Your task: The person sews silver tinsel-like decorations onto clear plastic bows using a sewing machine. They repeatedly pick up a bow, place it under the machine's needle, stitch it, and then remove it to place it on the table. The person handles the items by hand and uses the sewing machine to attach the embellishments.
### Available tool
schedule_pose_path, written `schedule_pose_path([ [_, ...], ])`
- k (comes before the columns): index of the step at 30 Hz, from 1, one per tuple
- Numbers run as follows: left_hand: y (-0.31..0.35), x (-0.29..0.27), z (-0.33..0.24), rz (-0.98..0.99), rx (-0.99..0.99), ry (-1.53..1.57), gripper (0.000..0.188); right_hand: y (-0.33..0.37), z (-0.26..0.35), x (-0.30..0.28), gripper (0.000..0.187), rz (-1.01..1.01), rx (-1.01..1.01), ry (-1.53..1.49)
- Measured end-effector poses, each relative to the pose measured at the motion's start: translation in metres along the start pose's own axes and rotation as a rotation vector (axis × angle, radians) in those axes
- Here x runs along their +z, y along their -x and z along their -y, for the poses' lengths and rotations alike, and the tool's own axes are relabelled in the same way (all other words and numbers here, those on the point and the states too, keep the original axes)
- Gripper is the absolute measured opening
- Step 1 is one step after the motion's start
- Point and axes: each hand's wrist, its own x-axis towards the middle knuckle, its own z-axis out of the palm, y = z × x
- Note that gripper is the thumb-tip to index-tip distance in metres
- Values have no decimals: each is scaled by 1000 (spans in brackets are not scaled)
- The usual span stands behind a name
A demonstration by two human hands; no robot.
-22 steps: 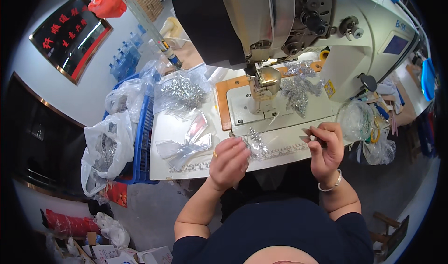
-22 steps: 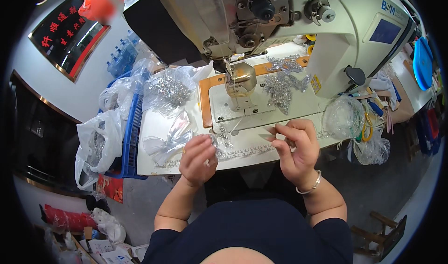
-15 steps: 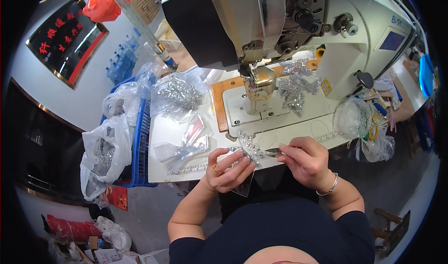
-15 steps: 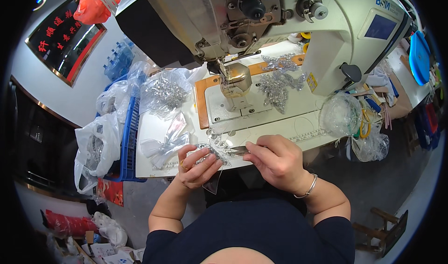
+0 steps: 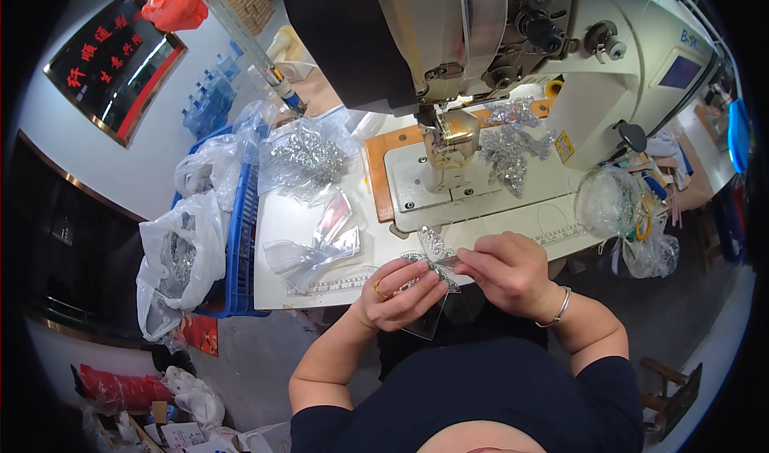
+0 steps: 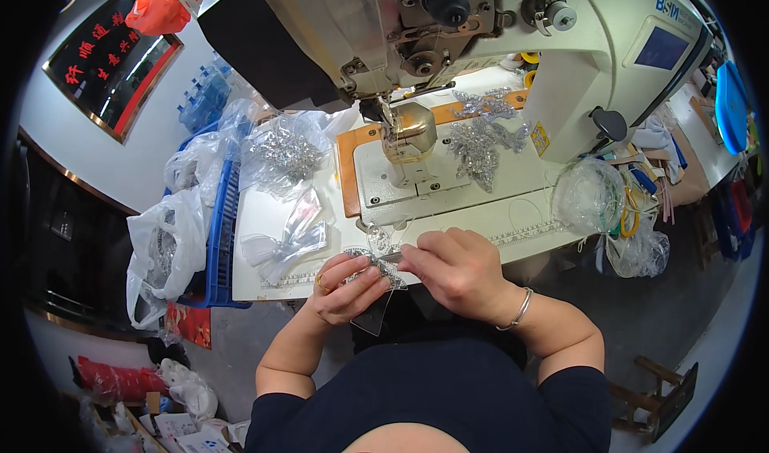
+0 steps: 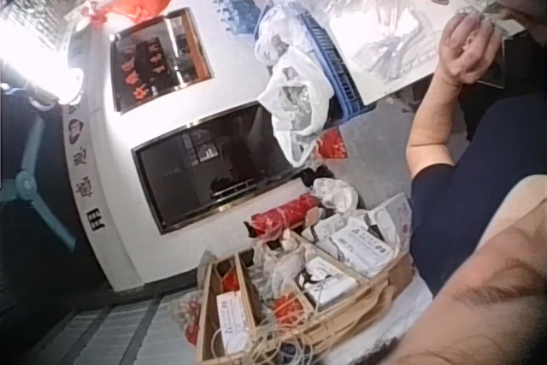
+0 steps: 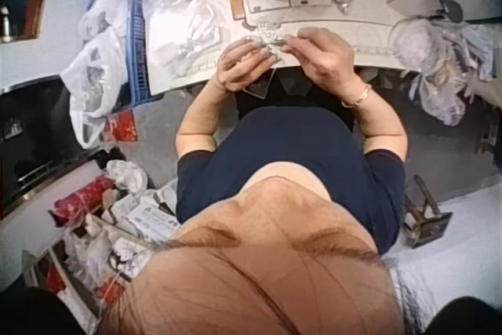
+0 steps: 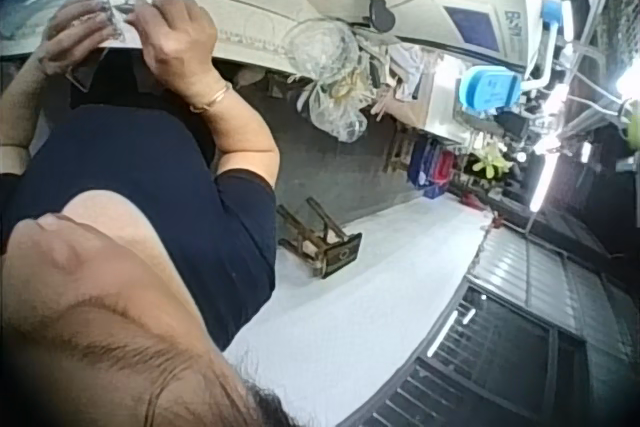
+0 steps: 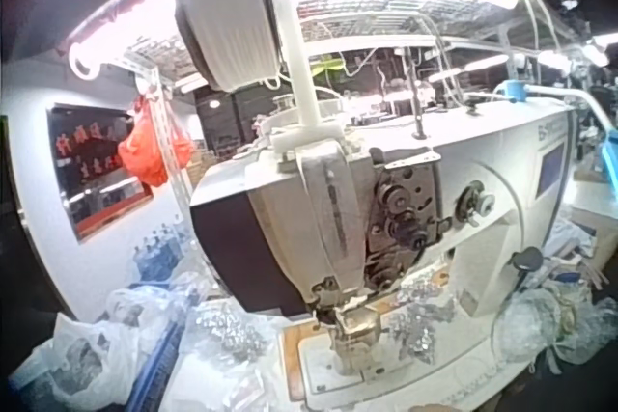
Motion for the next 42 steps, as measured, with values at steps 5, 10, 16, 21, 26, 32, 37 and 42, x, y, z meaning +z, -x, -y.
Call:
schedule_pose_path([
  [5, 2, 2, 1, 0, -9, 5, 24, -1, -4, -4, 24, -37, 1, 46],
  [10, 2, 1, 1, 22, 17, -6, 24, -2, -2, -9, 22, 58, -120, 215],
  [16, 4, 3, 0, 8, 23, 3, 22, -3, -2, -9, 22, 78, -129, 198],
  [21, 2, 4, -2, -10, 7, -24, 21, 0, 3, -2, 21, 23, -62, 164],
  [26, 5, 6, -4, -13, -8, -38, 22, 3, 8, 3, 20, -9, -15, 167],
  [32, 8, 7, -5, -10, -19, -46, 23, 7, 7, 13, 21, -91, 118, 0],
  [37, 10, 7, -3, -18, -38, -66, 24, 6, 2, 10, 21, -167, 104, -5],
  [42, 9, 6, -3, -20, -30, -63, 23, 2, 3, -1, 20, -7, -26, 199],
])
